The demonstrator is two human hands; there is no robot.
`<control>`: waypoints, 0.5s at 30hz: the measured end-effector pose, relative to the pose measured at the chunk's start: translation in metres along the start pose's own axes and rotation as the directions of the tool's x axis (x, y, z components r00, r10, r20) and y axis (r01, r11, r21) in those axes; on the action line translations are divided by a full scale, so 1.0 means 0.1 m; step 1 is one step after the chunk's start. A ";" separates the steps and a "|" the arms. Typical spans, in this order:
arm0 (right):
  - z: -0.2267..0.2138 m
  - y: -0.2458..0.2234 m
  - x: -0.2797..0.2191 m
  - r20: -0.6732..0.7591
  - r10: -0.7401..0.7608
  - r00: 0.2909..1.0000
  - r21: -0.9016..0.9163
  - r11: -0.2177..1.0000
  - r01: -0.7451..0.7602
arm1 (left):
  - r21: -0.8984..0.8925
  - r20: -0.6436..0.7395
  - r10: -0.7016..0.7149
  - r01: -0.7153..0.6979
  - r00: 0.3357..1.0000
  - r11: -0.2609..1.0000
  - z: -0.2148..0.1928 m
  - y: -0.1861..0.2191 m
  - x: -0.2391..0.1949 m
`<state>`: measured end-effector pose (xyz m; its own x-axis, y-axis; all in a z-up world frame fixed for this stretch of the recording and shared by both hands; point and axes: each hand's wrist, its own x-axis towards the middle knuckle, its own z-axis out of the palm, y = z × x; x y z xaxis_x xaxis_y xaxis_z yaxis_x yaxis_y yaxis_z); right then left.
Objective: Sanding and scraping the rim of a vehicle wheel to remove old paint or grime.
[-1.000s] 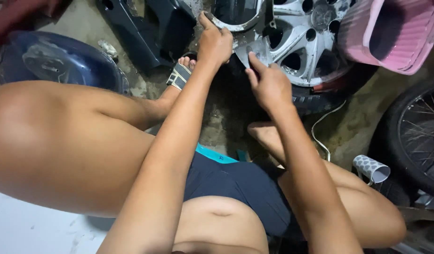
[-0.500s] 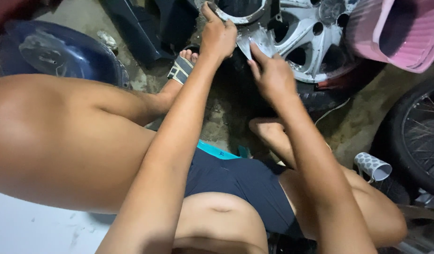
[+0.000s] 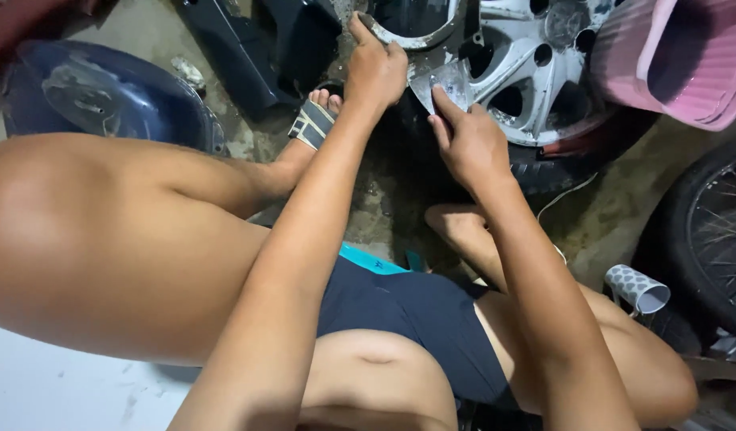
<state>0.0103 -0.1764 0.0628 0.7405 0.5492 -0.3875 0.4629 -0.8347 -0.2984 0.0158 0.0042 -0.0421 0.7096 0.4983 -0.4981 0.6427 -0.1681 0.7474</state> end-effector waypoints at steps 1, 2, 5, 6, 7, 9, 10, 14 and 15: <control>0.04 0.01 0.00 0.001 0.000 1.000 0.000 1.000 0.000 | 0.000 0.000 -0.001 0.001 1.000 1.000 0.02 -0.04 0.02; 0.08 0.01 0.00 -0.016 0.008 1.000 -0.009 1.000 -0.008 | 0.002 -0.020 0.034 -0.034 0.999 0.999 0.05 -0.07 0.03; 0.19 0.01 0.05 -0.042 0.042 0.998 0.004 0.999 -0.042 | 0.010 -0.054 0.067 -0.067 0.996 0.998 0.13 -0.15 0.11; 0.23 0.00 0.06 -0.051 0.064 0.997 0.026 0.998 -0.063 | 0.015 -0.072 0.067 -0.066 0.995 0.998 0.16 -0.17 0.12; 0.24 0.00 0.05 -0.056 0.068 0.996 0.025 0.997 -0.066 | 0.015 -0.070 0.072 -0.071 0.995 0.997 0.14 -0.16 0.09; 0.25 -0.03 0.05 -0.041 0.099 0.994 0.048 0.994 -0.097 | -0.001 -0.027 0.071 -0.071 0.997 0.997 0.06 -0.14 0.05; 0.22 -0.03 0.02 -0.045 0.095 0.994 0.050 0.994 -0.093 | 0.001 -0.032 0.075 -0.075 0.997 0.997 0.05 -0.09 0.04; 0.24 -0.06 0.06 -0.054 0.095 0.994 0.010 0.995 -0.095 | 0.032 -0.048 0.046 -0.045 0.998 0.998 0.11 -0.15 0.14; 0.27 -0.06 0.08 -0.057 0.130 0.990 0.012 0.991 -0.130 | 0.029 -0.070 0.066 -0.064 0.995 0.998 0.19 -0.21 0.18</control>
<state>-0.0001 -0.1654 0.0377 0.8208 0.4326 -0.3731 0.3571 -0.8983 -0.2560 0.0203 0.0001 -0.0748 0.7287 0.5442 -0.4158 0.6039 -0.2241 0.7649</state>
